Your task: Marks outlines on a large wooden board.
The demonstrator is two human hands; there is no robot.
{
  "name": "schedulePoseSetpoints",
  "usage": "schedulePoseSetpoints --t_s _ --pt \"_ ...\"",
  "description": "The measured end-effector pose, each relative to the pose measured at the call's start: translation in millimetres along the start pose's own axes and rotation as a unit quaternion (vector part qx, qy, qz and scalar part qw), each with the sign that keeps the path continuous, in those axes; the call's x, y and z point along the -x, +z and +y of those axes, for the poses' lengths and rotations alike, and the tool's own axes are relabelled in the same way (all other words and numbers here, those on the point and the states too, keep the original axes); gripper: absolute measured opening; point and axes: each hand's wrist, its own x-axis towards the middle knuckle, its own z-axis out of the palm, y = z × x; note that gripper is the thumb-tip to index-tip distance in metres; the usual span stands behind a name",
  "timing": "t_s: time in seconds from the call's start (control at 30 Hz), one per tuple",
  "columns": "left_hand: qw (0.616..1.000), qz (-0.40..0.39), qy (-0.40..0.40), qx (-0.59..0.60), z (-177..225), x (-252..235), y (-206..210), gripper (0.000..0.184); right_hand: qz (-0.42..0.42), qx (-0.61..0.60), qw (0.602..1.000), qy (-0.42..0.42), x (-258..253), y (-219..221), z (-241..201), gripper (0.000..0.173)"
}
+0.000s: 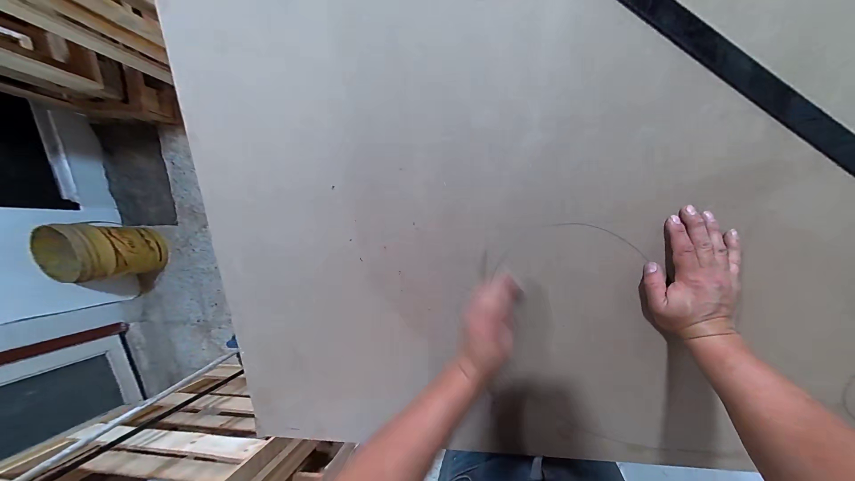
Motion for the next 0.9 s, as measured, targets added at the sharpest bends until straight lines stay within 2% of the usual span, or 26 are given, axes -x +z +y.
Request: schedulePoseSetpoints --t_s 0.03,0.07,0.1,0.13,0.17,0.23,0.3,0.33,0.4,0.43,0.47,0.5,0.57,0.6,0.67,0.73,0.9 --pt "0.990 -0.122 0.070 0.024 22.8 54.8 29.6 0.037 -0.002 0.000 1.000 0.002 1.7 -0.2 -0.3 0.070" --pt "0.964 -0.222 0.147 0.020 37.1 98.8 48.9 0.039 -0.005 0.000 1.000 0.004 2.6 -0.7 -0.5 0.070" --pt "0.937 -0.277 0.209 0.023 38.9 126.2 56.1 0.044 -0.006 -0.001 1.000 0.005 1.8 -0.7 -0.8 0.070" --pt "0.930 -0.288 0.226 0.024 30.8 135.6 51.2 0.046 -0.007 -0.001 1.000 0.006 0.0 -0.4 -0.7 0.070" --pt "0.943 -0.260 0.206 0.009 16.0 129.0 38.4 0.045 -0.006 0.001 1.000 0.008 -2.0 -0.7 0.5 0.070" --pt "0.984 -0.129 0.120 -0.020 -19.7 82.9 -2.5 0.029 -0.010 0.001 1.000 0.009 0.5 -2.3 0.7 0.070" --pt "0.996 0.021 -0.025 -0.083 -60.5 11.4 -56.8 0.033 -0.010 -0.002 1.000 0.009 1.9 -0.7 -0.6 0.070" --pt "0.986 0.105 -0.104 -0.076 -79.6 -26.0 -83.9 0.036 -0.005 0.000 1.000 0.008 0.0 0.4 -0.5 0.070" --pt "0.934 0.307 -0.183 -0.017 -112.1 -86.3 -122.6 0.039 -0.001 0.000 1.000 0.008 0.1 0.4 -1.1 0.070" --pt "0.905 0.373 -0.202 0.018 -118.8 -105.2 -132.0 0.039 0.001 0.000 1.000 0.007 0.3 -0.1 -1.1 0.070" --pt "0.892 0.396 -0.214 0.039 -114.7 -115.1 -132.5 0.038 0.000 0.000 1.000 0.007 0.1 -0.5 -0.8 0.070" --pt "0.900 0.376 -0.219 0.037 -100.9 -116.4 -124.6 0.039 -0.002 0.001 1.000 0.006 -0.4 -0.7 -0.2 0.070" --pt "0.944 0.259 -0.205 -0.002 -58.0 -105.7 -90.0 0.039 -0.005 0.001 1.000 0.007 -0.3 0.3 1.0 0.070" --pt "0.963 0.200 -0.179 -0.020 -39.6 -98.4 -66.9 0.035 -0.010 0.000 1.000 0.010 0.3 0.2 1.2 0.071" --pt "0.982 0.131 -0.123 -0.058 -15.5 -90.3 -27.9 0.030 -0.016 -0.001 1.000 0.015 0.9 0.5 2.3 0.071" --pt "0.982 0.110 -0.125 -0.089 -3.6 -95.2 -13.8 0.029 -0.019 0.001 1.000 0.013 1.2 0.7 2.9 0.071" --pt "0.948 0.145 -0.224 -0.173 8.9 -113.8 -18.8 0.021 -0.006 -0.003 1.000 0.007 1.5 3.8 4.2 0.071"
